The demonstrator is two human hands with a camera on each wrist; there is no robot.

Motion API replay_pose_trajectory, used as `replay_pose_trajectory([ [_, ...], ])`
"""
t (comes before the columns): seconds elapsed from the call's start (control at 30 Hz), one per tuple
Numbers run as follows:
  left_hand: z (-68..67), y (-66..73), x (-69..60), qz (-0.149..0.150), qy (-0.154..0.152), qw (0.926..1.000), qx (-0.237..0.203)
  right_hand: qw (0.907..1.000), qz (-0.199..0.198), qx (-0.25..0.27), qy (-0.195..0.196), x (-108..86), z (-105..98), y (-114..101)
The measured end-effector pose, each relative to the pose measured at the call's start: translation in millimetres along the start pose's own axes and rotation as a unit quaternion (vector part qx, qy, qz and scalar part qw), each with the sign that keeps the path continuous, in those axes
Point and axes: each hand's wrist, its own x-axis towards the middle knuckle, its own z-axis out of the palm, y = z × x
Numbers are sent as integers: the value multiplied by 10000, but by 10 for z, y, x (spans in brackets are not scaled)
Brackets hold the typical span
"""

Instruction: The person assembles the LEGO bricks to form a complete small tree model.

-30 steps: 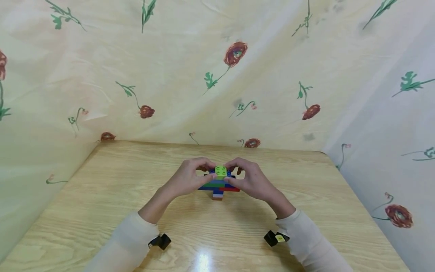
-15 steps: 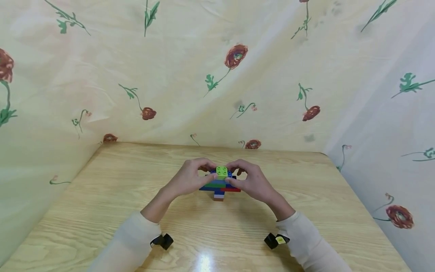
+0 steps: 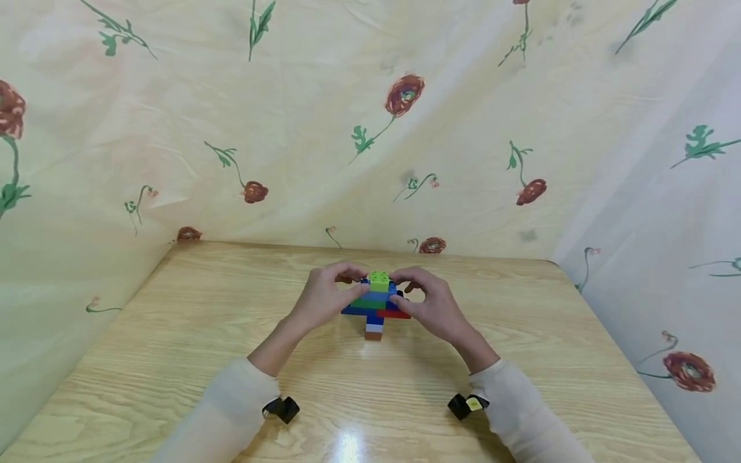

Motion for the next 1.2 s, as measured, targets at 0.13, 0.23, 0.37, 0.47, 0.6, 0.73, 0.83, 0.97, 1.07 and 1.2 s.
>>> replay_pose_trajectory([
  [0.13,-4,-35,-6,362,-163,9988,272,9998,-8,178,37,6,6,64],
  [0.23,-5,-56,-8,468,-288,9975,452,9992,49,397,-45,17,10,115],
  [0.37,18,-84,24,416,-334,9973,510,9971,226,714,-166,34,19,186],
  [0.47,55,-122,69,197,-400,9985,306,9941,437,965,-229,50,34,251],
  [0.6,119,-194,124,-369,-595,9975,-90,9855,914,1343,-481,77,74,365],
  [0.73,146,-267,125,-1069,-769,9910,-257,9713,1636,1462,-918,114,134,448],
  [0.83,152,-305,105,-1413,-809,9859,-382,9610,2057,1474,-1116,137,165,474],
  [0.97,188,-339,98,-1677,-809,9812,-511,9524,2277,1616,-1221,150,175,516],
  [1.07,223,-365,98,-1850,-793,9778,-582,9473,2392,1686,-1300,165,176,559],
  [1.2,264,-384,88,-2036,-787,9737,-651,9403,2545,1753,-1424,179,177,608],
])
